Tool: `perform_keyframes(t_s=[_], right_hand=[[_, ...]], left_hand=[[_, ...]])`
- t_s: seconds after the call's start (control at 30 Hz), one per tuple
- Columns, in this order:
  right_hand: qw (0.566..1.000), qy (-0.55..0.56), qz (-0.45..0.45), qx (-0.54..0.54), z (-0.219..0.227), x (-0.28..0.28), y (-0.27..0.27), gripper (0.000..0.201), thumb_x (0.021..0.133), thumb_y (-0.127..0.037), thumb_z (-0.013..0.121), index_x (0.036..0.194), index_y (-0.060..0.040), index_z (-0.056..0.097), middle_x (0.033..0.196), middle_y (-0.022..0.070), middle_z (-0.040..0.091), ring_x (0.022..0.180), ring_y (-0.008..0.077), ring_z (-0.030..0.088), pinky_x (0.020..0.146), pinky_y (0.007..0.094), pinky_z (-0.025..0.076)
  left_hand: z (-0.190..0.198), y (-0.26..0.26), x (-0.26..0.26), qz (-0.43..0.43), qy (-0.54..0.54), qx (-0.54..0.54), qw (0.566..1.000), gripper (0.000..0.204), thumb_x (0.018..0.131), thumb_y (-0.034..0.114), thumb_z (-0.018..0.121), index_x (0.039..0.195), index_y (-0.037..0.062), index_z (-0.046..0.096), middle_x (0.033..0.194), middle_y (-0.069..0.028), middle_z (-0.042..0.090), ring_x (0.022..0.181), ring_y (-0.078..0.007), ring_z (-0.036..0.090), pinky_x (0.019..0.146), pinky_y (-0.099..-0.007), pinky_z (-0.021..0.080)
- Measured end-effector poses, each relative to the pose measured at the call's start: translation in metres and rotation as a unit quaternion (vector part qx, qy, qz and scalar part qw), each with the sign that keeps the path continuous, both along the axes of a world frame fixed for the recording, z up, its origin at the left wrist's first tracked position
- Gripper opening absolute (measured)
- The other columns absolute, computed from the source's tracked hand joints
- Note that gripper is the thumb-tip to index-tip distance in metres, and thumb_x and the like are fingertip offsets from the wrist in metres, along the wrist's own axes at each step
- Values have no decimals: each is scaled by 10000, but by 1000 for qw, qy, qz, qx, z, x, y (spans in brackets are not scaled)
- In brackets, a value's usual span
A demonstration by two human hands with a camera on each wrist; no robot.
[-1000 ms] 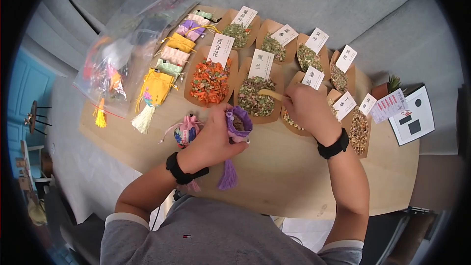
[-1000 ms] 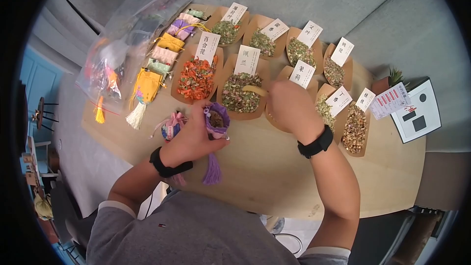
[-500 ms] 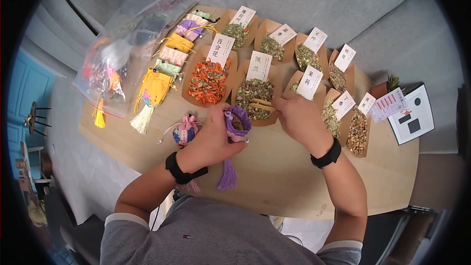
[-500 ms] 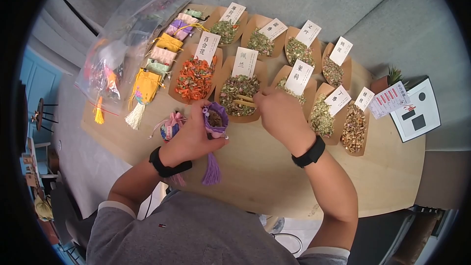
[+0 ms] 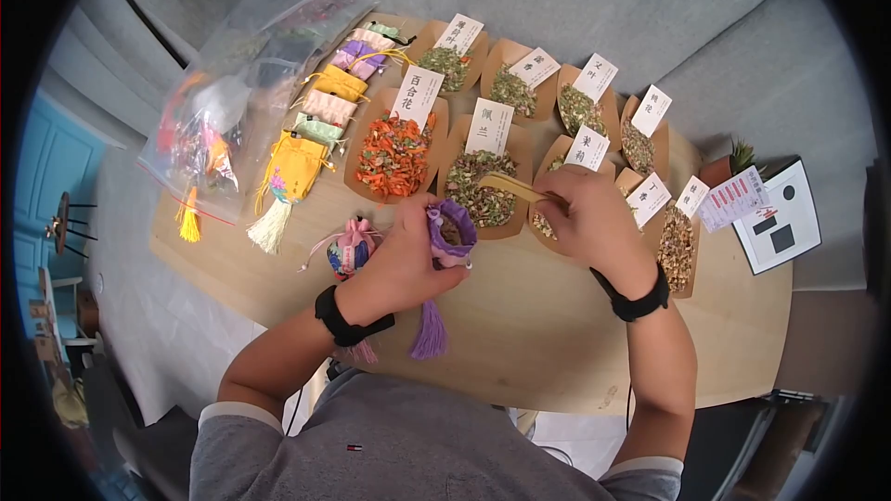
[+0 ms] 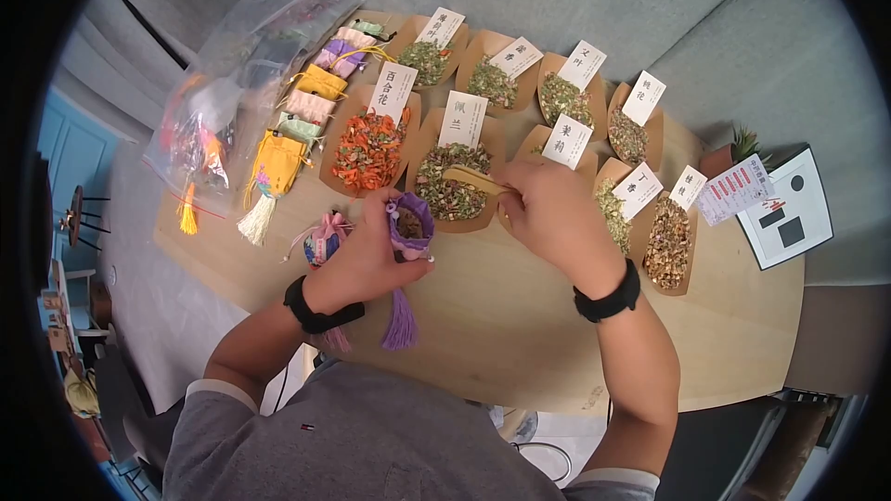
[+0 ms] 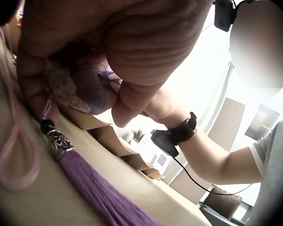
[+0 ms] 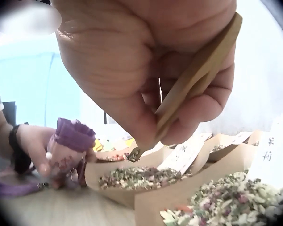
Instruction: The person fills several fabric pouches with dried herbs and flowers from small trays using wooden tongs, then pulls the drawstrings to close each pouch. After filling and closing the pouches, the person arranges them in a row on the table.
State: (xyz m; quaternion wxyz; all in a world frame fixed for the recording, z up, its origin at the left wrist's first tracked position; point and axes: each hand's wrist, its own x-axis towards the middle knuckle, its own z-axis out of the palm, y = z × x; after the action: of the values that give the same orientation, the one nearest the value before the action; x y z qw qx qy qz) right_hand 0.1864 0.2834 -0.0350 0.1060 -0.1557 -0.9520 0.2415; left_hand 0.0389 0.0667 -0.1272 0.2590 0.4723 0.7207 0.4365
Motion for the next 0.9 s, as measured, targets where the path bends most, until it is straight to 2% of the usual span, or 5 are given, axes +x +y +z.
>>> perform_keyframes(t_s=[0.3,0.43,0.6,0.83,0.9], right_hand=[[995,-44,80,-31,39,3,-30,186,829,-40,706,1014,-19,719,940,172,693,848,365,687,754,439,546],[999,0,14,-29,30,5,-14,156,823,-59,717,977,-30,716,905,164,679,841,367,681,742,463,541],[977,-137,-14,164,0,7,-5,107,850,-95,675,885,6,678,867,181,663,818,379,674,737,479,546],[991,-88,30,93,-21,2,-13,71,845,-62,634,852,4,658,861,181,656,836,385,662,729,478,544],[992,-96,19,82,-19,1,-18,147,844,-79,685,970,-8,712,888,174,651,869,388,655,768,482,534]], left_hand=[[-3,1,0,1,-6,-10,1000,927,778,142,868,1407,-35,210,1229,-210,548,1093,-246,638,910,-356,544],[0,-2,0,2,-12,7,1000,923,776,139,870,1405,-29,217,1242,-214,530,1116,-251,626,920,-359,539],[1,-1,1,-8,-8,1,1000,921,768,139,874,1404,-21,227,1251,-211,510,1113,-261,615,930,-362,531],[0,-1,3,-10,-11,-17,1000,915,769,144,869,1399,-26,228,1210,-196,551,1078,-249,625,928,-368,529],[0,-1,2,-9,-14,-17,1000,916,769,144,869,1400,-25,228,1210,-196,554,1080,-247,627,927,-367,529]])
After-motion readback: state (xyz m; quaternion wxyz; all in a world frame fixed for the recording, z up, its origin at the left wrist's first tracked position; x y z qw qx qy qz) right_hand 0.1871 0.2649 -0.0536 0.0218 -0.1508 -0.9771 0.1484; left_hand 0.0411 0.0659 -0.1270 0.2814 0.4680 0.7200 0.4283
